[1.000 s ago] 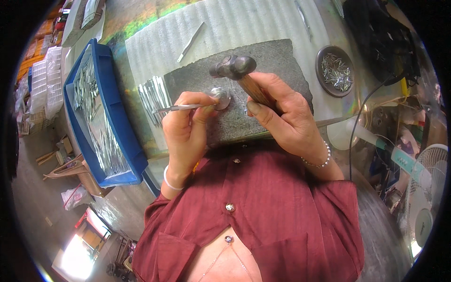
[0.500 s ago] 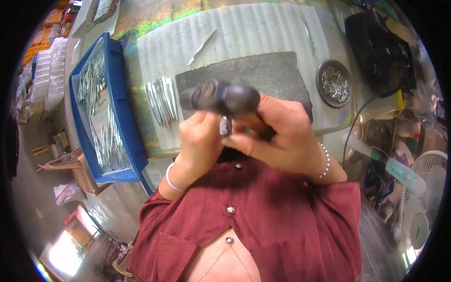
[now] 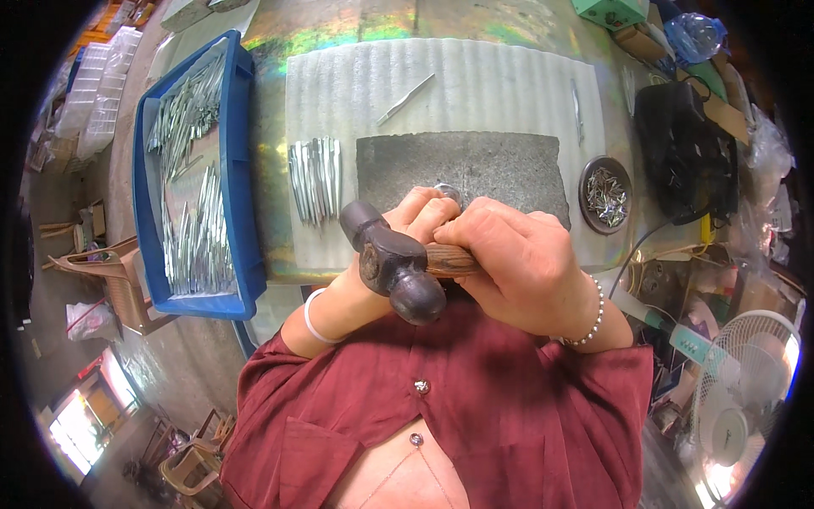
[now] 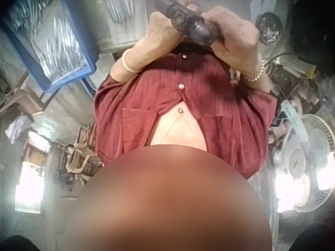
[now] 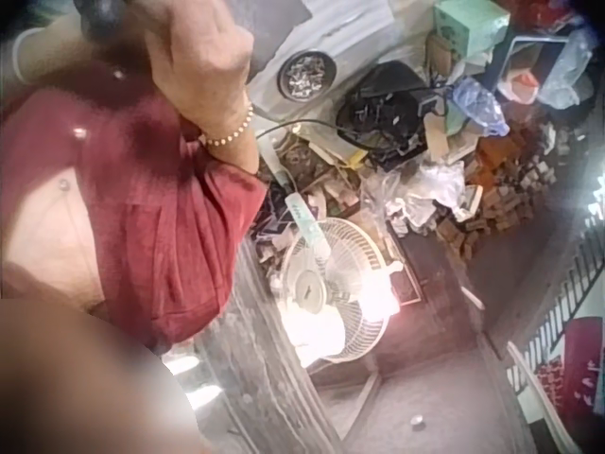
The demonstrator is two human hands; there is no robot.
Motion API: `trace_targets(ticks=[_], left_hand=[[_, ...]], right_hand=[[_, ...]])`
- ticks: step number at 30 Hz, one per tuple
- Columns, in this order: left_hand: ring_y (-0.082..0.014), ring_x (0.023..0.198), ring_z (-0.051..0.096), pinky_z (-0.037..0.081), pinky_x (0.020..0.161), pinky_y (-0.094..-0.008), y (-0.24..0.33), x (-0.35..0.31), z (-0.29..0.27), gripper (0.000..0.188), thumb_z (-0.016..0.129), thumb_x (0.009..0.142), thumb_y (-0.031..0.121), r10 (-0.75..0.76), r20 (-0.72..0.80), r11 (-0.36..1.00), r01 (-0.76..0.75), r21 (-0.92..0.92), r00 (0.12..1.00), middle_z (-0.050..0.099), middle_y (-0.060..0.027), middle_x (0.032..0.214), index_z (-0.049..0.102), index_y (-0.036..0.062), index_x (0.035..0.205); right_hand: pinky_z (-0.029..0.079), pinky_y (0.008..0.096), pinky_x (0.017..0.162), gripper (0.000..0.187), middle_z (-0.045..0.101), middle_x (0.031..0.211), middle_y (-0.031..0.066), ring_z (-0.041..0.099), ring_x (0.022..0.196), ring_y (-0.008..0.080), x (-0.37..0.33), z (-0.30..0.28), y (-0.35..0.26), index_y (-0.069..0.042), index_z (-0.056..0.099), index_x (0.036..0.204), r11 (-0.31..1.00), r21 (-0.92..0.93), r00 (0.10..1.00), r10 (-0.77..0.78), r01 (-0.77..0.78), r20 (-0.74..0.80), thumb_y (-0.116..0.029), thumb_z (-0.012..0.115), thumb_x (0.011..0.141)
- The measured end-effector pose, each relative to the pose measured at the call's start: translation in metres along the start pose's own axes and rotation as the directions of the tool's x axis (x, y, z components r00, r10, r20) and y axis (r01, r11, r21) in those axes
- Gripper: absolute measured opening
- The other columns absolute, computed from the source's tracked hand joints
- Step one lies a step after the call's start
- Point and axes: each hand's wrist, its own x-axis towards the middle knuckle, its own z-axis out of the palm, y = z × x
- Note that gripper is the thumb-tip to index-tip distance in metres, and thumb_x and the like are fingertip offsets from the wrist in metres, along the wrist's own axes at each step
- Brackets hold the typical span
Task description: Manually marking or shaping metal rods using a hammer and a punch tool on a workbench.
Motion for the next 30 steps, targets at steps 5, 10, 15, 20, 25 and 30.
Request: trace_targets(ticks=[5,10,15,20,25,30], left_hand=[[-0.0254,0.068,0.062,0.051,0.051,-0.0350,-0.001,0.004,-0.001,0.017,0.060,0.071,0.005,0.067,-0.019,0.997,-0.066,0.042,0.998,0.056,-0.0097,0.083,0.054,0.0065,0.087],[-0.0258,0.066,0.062,0.050,0.052,-0.0340,0.006,0.005,-0.009,0.017,0.059,0.070,0.004,-0.017,-0.031,0.997,0.020,0.079,0.999,0.056,-0.0088,0.079,0.054,0.0057,0.086],[-0.0241,0.064,0.062,0.048,0.049,-0.0329,0.007,0.009,-0.012,0.016,0.058,0.071,0.003,-0.064,-0.044,0.997,0.066,0.037,0.997,0.053,-0.0069,0.077,0.052,0.0055,0.085],[-0.0230,0.064,0.061,0.048,0.049,-0.0330,0.003,0.009,-0.008,0.016,0.058,0.071,0.002,-0.033,-0.053,0.999,0.033,-0.002,0.998,0.053,-0.0060,0.076,0.052,0.0063,0.085],[-0.0228,0.064,0.061,0.047,0.048,-0.0327,0.005,0.009,-0.012,0.016,0.058,0.071,0.002,-0.052,-0.047,0.999,0.052,0.014,0.998,0.053,-0.0058,0.076,0.053,0.0066,0.086],[-0.0227,0.064,0.061,0.047,0.048,-0.0327,0.004,0.009,-0.009,0.016,0.058,0.071,0.002,-0.045,-0.073,0.999,0.046,0.008,0.996,0.053,-0.0058,0.076,0.053,0.0067,0.086]], right_hand=[[0.047,0.0299,0.051,0.025,0.057,0.072,0.0111,0.060,0.061,0.0238,-0.001,-0.006,0.000,-0.002,0.058,0.090,0.999,0.017,0.999,0.030,-0.031,0.038,0.002,0.071,0.070],[0.049,0.0258,0.057,0.031,0.059,0.086,0.0111,0.063,0.070,0.0160,-0.009,-0.010,-0.011,-0.001,0.056,0.104,0.973,0.113,0.980,0.195,-0.200,0.048,0.002,0.069,0.075],[0.050,0.0249,0.070,0.039,0.060,0.099,0.0103,0.062,0.080,0.0131,-0.036,-0.028,-0.009,0.001,0.049,0.116,0.887,0.178,0.903,0.429,-0.425,0.020,0.004,0.063,0.080],[0.050,0.0252,0.074,0.033,0.060,0.099,0.0112,0.063,0.086,0.0142,-0.042,-0.027,-0.016,0.004,0.049,0.116,0.881,0.222,0.894,0.442,-0.417,-0.075,0.002,0.059,0.085],[0.050,0.0258,0.075,0.036,0.062,0.099,0.0125,0.062,0.085,0.0154,-0.046,-0.036,-0.023,0.005,0.049,0.120,0.904,0.181,0.920,0.391,-0.387,0.015,0.003,0.059,0.085],[0.042,0.0204,0.050,0.036,0.064,0.085,0.0123,0.051,0.054,0.0079,-0.048,-0.038,-0.024,0.003,0.048,0.124,0.980,-0.006,0.980,0.199,-0.199,-0.009,-0.010,0.055,0.091]])
